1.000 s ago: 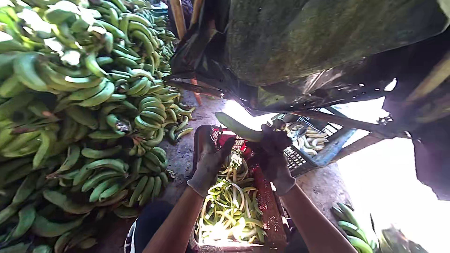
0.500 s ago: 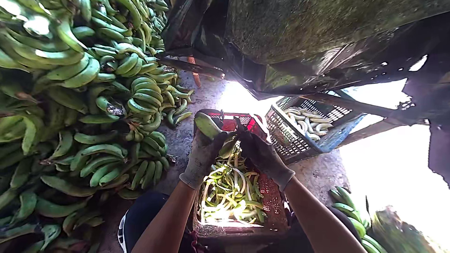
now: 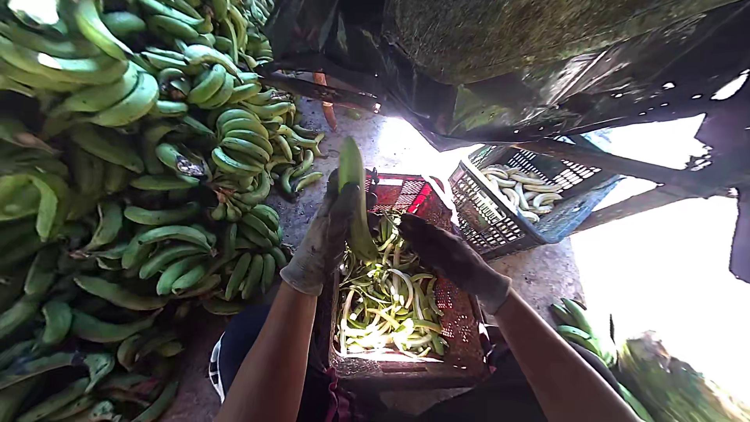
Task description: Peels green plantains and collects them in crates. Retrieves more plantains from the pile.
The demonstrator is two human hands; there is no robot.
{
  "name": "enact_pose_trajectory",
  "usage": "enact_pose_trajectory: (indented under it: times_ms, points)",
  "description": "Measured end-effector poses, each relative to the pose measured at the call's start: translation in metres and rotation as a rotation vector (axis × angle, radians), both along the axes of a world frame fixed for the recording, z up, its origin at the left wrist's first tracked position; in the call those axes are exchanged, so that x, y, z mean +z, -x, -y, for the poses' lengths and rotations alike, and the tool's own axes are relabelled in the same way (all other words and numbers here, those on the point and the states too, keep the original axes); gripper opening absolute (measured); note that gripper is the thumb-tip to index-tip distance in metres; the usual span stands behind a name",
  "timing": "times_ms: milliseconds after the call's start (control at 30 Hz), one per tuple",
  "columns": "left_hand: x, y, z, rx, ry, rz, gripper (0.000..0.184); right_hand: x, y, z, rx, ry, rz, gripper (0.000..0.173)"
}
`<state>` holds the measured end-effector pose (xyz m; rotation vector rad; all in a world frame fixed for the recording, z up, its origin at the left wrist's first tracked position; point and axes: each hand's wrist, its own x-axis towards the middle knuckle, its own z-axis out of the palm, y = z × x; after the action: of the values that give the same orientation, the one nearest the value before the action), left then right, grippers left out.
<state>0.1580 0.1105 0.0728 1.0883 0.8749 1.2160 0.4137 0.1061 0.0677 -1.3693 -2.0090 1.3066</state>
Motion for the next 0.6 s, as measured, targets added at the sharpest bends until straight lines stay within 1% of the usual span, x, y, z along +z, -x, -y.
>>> enact_pose_trajectory:
  times_ms: [100, 167, 267, 333, 367, 400, 467, 500, 567, 600]
  points:
    - [0.001, -0.003, 0.001, 0.035, 0.064, 0.022, 0.054, -0.003, 0.001, 0.01, 0.133, -0.34, 0.101, 0.058]
    - [0.001, -0.004, 0.004, 0.064, 0.07, 0.028, 0.054, -0.007, 0.005, 0.016, 0.189, -0.529, 0.146, 0.055]
    - [-0.001, -0.011, 0.009, 0.058, 0.033, 0.021, 0.046, -0.009, 0.009, 0.013, 0.147, -0.709, 0.216, 0.053]
    - [-0.007, -0.016, 0.012, 0.031, 0.004, -0.001, 0.042, -0.003, 0.007, 0.002, 0.07, -0.803, 0.244, 0.048]
    - [-0.008, -0.019, 0.014, -0.002, -0.002, -0.019, 0.041, 0.0, 0.004, -0.006, 0.01, -0.825, 0.242, 0.044]
    - [-0.006, -0.023, 0.017, -0.035, 0.023, -0.016, 0.041, 0.003, 0.0, -0.014, -0.06, -0.791, 0.26, 0.042]
    - [0.003, -0.031, 0.023, -0.148, 0.136, 0.016, 0.044, 0.014, -0.01, -0.031, -0.195, -0.63, 0.291, 0.049]
    - [0.006, -0.033, 0.025, -0.211, 0.203, 0.044, 0.046, 0.019, -0.015, -0.039, -0.24, -0.569, 0.278, 0.05]
    - [0.009, -0.029, 0.022, -0.294, 0.283, 0.095, 0.048, 0.02, -0.026, -0.041, -0.227, -0.53, 0.204, 0.049]
    - [0.008, -0.025, 0.019, -0.279, 0.281, 0.099, 0.048, 0.019, -0.026, -0.033, -0.184, -0.531, 0.194, 0.05]
